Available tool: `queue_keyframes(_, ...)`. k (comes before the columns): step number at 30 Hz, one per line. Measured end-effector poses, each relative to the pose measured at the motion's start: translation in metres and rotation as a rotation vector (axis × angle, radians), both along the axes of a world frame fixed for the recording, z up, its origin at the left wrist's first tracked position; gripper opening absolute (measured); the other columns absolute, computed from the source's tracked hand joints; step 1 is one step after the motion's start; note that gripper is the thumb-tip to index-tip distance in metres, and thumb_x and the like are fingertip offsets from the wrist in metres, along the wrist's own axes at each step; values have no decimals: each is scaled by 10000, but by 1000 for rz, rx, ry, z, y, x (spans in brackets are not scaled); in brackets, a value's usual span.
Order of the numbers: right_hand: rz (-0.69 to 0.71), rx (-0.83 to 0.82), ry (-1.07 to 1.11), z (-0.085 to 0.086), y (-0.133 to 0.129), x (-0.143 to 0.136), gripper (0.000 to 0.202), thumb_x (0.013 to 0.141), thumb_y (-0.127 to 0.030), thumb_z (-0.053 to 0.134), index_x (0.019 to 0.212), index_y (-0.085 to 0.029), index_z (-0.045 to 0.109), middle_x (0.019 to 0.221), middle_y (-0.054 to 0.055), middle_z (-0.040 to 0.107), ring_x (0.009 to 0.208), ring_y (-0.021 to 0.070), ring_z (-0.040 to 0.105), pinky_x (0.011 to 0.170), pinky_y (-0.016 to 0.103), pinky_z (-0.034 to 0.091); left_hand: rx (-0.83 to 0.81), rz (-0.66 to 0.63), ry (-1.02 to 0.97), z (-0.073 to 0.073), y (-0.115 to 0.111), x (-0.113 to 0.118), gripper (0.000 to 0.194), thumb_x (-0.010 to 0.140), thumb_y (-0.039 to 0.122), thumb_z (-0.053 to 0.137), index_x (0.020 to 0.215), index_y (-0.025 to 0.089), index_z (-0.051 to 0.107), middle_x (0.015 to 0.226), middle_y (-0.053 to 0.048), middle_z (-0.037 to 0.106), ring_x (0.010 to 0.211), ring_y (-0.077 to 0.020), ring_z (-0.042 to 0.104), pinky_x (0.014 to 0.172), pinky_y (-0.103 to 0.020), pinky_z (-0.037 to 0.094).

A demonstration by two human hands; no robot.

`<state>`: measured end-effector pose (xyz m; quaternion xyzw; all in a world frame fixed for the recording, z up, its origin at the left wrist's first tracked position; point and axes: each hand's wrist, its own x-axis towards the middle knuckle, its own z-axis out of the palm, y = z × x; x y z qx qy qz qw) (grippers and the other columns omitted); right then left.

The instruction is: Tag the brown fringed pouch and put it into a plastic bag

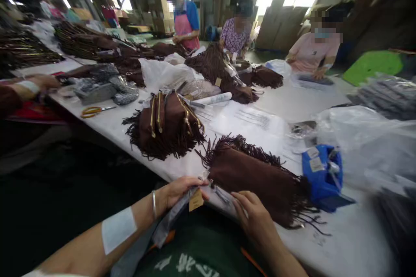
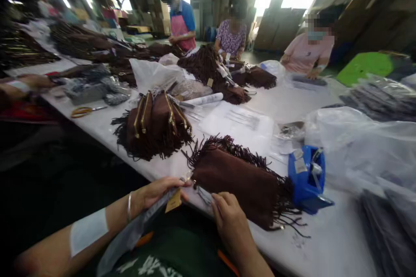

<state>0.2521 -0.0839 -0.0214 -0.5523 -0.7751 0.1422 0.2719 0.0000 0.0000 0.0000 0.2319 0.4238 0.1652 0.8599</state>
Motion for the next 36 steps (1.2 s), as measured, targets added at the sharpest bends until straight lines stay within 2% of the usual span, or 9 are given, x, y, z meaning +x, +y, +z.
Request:
queue_keyframes(4,103,82,-71,-14,25,-40,298,899,-191,490,1195,-202,523,1029,88,577,945,244,529,844,409,495,54,33,-24,1,-11,-6,373,832,365,621,1097,108,568,876,-124,692,694,-170,646,641,-247,508)
queue_keyframes(7,126,83,-58,-15,31,-45,354,902,-114,432,1233,-212,515,1012,86,585,925,234,528,842,411,496,123,50,-62,2,-19,-17,334,815,293,652,1091,122,577,972,-109,671,822,-178,642,706,-246,509)
queue_keyframes(13,125,-105,240,11,12,-56,402,883,-278,543,1276,-235,470,1164,87,540,1054,222,528,919,381,483,129,48,-151,5,-29,-17,368,816,243,644,1156,126,564,1125,-125,609,1023,-212,589,811,-273,502)
queue_keyframes(15,224,-114,228,16,8,-65,496,845,-290,608,1305,-222,434,1201,92,533,1094,236,505,939,392,469,152,48,-177,6,-31,-10,340,813,236,645,1122,113,579,1087,-126,619,984,-202,601,806,-269,503)
queue_keyframes(18,315,-53,144,13,9,-68,308,895,-223,527,1203,-216,521,1074,73,600,994,220,534,866,377,486,217,24,-109,7,-33,-5,321,774,199,674,1073,112,592,1032,-107,632,904,-174,623,766,-240,511)
queue_keyframes(24,247,3,113,1,8,-55,162,929,-199,455,997,-199,602,888,53,614,833,184,546,738,316,483,250,-197,129,17,-29,-34,408,757,230,675,1123,117,536,829,-71,667,548,-96,589,444,-148,430)
queue_keyframes(28,270,-39,109,4,5,-63,141,918,-197,473,968,-190,605,859,54,600,829,192,547,724,322,485,296,-189,179,40,-15,-44,426,801,323,647,1156,120,529,806,-70,671,532,-93,587,455,-154,446)
queue_keyframes(32,288,10,133,2,9,-73,227,927,-193,443,1115,-185,570,939,84,623,889,207,575,761,346,504,433,-255,121,65,-3,-5,451,853,419,574,1182,115,533,889,-111,676,657,-149,646,550,-212,498)
queue_keyframes(36,174,57,232,-7,8,-69,225,908,-220,485,1108,-193,585,1057,107,629,998,231,586,841,378,505,659,-326,115,68,13,49,469,897,448,480,1210,102,520,879,-109,671,679,-153,642,603,-252,500)
